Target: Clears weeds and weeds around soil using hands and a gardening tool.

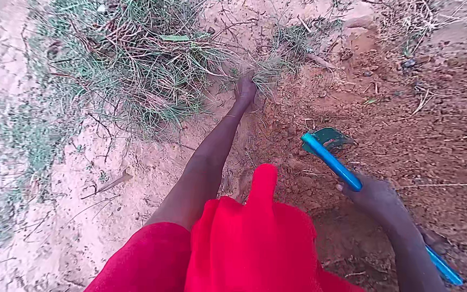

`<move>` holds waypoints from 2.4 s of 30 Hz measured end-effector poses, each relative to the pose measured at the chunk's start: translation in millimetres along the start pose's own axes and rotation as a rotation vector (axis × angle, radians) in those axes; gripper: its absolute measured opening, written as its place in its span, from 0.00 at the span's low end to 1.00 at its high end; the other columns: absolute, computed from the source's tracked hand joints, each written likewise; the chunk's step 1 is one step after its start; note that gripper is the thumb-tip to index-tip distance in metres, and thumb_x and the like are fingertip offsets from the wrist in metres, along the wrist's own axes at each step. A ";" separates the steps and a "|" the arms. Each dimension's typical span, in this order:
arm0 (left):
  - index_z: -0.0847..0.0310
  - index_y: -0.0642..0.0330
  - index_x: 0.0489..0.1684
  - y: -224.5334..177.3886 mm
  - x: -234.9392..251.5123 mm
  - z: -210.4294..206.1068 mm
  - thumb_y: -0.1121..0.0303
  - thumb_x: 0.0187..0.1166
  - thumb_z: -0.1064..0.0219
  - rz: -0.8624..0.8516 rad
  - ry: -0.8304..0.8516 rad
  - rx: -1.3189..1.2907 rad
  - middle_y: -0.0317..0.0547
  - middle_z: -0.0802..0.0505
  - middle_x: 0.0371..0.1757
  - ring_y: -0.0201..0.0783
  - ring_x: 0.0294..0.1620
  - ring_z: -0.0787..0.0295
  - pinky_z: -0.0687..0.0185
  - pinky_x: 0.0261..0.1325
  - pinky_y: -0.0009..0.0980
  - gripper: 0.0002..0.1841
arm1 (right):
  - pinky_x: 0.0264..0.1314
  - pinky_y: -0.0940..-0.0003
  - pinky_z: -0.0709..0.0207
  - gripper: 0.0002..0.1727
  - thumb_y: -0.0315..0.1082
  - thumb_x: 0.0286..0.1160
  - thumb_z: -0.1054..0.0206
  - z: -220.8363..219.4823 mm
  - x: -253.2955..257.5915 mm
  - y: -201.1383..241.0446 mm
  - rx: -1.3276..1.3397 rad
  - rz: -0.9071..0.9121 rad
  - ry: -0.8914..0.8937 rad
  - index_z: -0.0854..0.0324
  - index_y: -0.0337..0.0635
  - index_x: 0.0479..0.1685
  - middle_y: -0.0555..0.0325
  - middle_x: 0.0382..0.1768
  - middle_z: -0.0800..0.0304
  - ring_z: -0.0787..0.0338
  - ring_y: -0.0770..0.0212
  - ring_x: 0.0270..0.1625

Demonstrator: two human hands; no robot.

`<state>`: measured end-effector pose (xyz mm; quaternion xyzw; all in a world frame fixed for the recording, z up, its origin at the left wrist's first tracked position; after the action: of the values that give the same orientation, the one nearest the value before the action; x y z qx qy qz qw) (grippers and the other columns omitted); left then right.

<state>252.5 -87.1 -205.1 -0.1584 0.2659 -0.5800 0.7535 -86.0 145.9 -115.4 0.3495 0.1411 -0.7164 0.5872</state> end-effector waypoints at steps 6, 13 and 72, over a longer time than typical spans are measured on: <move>0.22 0.71 0.71 6.2 -28.3 -2.1 0.69 0.91 0.47 0.026 -0.001 -0.190 0.70 0.11 0.63 0.65 0.71 0.16 0.30 0.76 0.63 0.19 | 0.57 0.29 0.25 0.20 0.41 0.80 0.27 0.4 2.8 -2.0 0.020 0.016 -0.001 0.15 0.40 0.65 0.32 0.48 0.09 0.11 0.31 0.55; 0.18 0.71 0.67 9.8 -103.2 -57.9 0.71 0.86 0.37 -0.033 -0.125 -0.318 0.68 0.07 0.56 0.65 0.62 0.09 0.22 0.70 0.63 0.17 | 0.57 0.28 0.26 0.20 0.41 0.79 0.26 -1.7 2.7 -2.6 0.026 0.030 -0.012 0.14 0.39 0.64 0.32 0.47 0.09 0.11 0.31 0.54; 0.41 0.63 0.91 -55.9 63.2 22.4 0.74 0.73 0.29 -0.185 -0.027 0.084 0.68 0.20 0.79 0.66 0.81 0.25 0.32 0.81 0.62 0.40 | 0.55 0.32 0.24 0.21 0.44 0.80 0.26 -14.6 -0.7 27.4 0.040 -0.069 0.053 0.15 0.42 0.66 0.36 0.47 0.08 0.10 0.35 0.53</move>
<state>233.2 -164.7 -170.1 -0.1586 0.2155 -0.6557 0.7061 -55.3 147.9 -119.7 0.3749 0.1539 -0.7293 0.5512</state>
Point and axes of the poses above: each hand's wrist, its own x-axis towards the middle knuckle, its own z-axis out of the back of the hand, y = z × x, the point moved 1 cm from there along x, towards the middle knuckle
